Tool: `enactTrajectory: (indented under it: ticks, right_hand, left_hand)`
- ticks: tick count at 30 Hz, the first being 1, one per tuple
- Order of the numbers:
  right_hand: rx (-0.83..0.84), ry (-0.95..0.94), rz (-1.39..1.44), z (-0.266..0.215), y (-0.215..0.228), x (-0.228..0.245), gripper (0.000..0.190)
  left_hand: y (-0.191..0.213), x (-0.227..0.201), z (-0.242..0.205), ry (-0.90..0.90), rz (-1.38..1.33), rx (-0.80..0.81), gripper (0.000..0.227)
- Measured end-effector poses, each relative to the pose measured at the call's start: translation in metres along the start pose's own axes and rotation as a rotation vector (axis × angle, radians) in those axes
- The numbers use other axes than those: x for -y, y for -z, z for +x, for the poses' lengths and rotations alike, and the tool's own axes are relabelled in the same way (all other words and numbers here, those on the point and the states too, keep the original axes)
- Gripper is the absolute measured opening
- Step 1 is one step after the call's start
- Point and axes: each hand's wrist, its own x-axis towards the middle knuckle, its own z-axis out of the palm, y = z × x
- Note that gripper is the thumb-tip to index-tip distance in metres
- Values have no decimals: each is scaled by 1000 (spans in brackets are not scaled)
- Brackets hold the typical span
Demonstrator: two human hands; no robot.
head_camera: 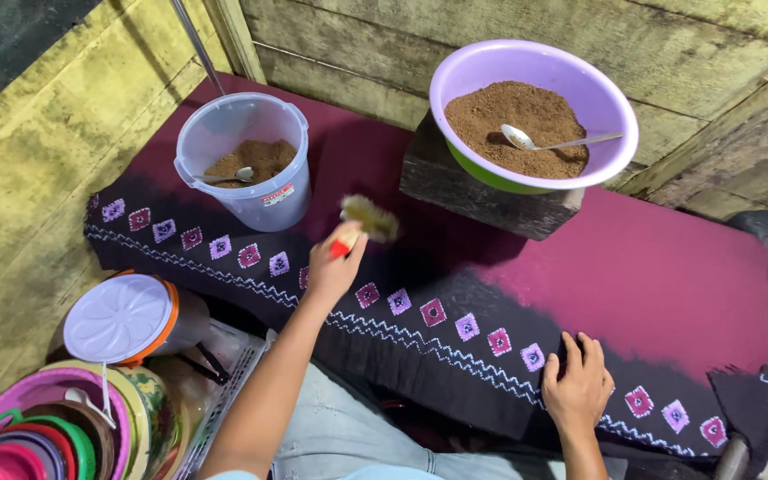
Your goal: Applying a substance to the decorative border of a fabric using a paintbrush
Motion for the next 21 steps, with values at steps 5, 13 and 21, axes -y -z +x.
enactTrajectory:
  ticks: [5, 13, 21]
  right_hand:
    - [-5, -3, 0, 0, -5, -4, 49]
    - [10, -10, 7, 4, -5, -4, 50]
    - [-6, -9, -45, 0, -8, -5, 49]
  left_hand:
    - [-39, 24, 26, 130, -41, 1, 21]
    - [63, -1, -62, 428, 351, 265, 33]
    - [146, -5, -97, 366, 409, 44, 24]
